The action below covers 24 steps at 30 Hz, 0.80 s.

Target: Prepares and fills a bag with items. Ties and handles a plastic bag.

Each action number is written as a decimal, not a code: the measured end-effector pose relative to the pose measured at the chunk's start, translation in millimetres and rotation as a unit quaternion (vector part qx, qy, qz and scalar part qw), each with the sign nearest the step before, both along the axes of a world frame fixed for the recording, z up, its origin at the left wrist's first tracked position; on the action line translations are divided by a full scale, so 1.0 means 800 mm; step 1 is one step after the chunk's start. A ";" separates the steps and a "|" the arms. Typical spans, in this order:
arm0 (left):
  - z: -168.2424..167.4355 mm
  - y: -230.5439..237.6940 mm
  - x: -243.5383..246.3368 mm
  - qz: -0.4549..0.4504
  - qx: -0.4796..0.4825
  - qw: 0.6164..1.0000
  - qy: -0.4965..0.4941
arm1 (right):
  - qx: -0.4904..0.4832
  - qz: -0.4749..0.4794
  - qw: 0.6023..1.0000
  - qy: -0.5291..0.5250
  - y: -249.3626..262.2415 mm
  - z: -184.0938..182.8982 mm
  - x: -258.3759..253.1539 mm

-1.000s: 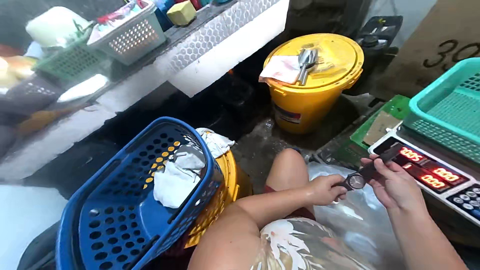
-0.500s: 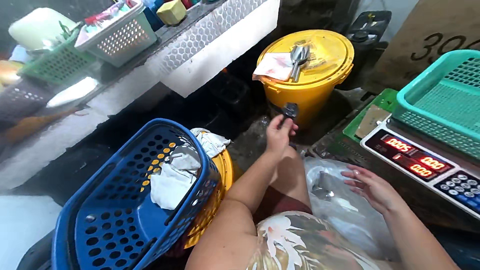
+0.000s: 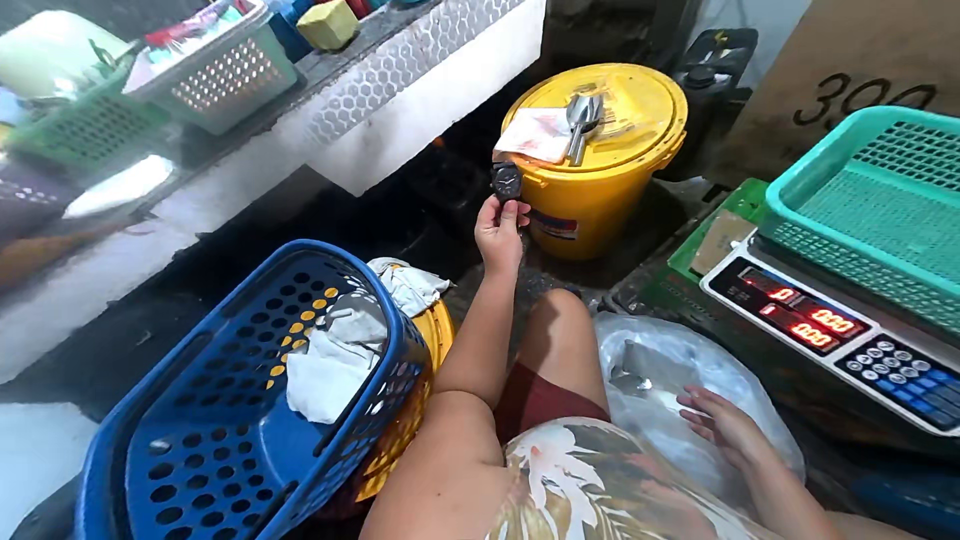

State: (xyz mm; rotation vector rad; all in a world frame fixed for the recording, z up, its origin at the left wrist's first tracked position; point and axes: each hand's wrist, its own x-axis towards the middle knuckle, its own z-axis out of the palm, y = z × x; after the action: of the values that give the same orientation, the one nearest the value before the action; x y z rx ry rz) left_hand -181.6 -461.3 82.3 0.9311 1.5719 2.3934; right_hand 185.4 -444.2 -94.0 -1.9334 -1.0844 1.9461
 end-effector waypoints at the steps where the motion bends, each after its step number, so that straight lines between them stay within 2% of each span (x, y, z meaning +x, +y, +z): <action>1: -0.001 0.000 0.000 0.001 0.001 1.000 -0.002 | -0.002 0.000 1.000 -0.002 -0.001 0.000 -0.001; 11: 0.003 -0.001 -0.003 -0.005 0.018 1.000 -0.008 | -0.011 0.013 1.000 -0.012 -0.008 -0.004 -0.005; 13: 0.007 -0.008 -0.004 -0.035 -0.041 0.998 0.033 | 0.016 0.029 0.999 -0.016 -0.008 0.000 -0.005; 15: 0.019 -0.022 -0.002 -0.096 -0.174 0.972 0.122 | 0.100 0.076 0.992 -0.002 -0.003 0.012 -0.007; 16: 0.028 -0.031 0.000 -0.144 -0.260 0.938 0.182 | 0.164 0.104 0.981 0.022 0.001 0.020 -0.008; 18: 0.045 -0.040 0.011 -0.258 -0.409 0.816 0.315 | 0.304 0.169 0.934 0.078 0.014 0.046 -0.012; 20: 0.049 -0.035 0.031 -0.374 -0.474 0.681 0.414 | 0.410 0.235 0.875 0.104 0.030 0.081 -0.030; 21: 0.049 -0.033 0.043 -0.424 -0.480 0.627 0.443 | 0.444 0.268 0.848 0.109 0.035 0.098 -0.040; 22: 0.050 -0.032 0.056 -0.469 -0.477 0.587 0.457 | 0.466 0.303 0.823 0.119 0.038 0.113 -0.049; 24: 0.050 -0.033 0.076 -0.523 -0.451 0.552 0.468 | 0.475 0.375 0.781 0.155 0.038 0.133 -0.064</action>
State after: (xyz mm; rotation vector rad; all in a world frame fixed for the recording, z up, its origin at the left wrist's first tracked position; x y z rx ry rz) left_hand -120.7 -487.3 122.4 2.0359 1.3349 0.0645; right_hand 134.4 -414.0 12.5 -0.6302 -2.3183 1.3335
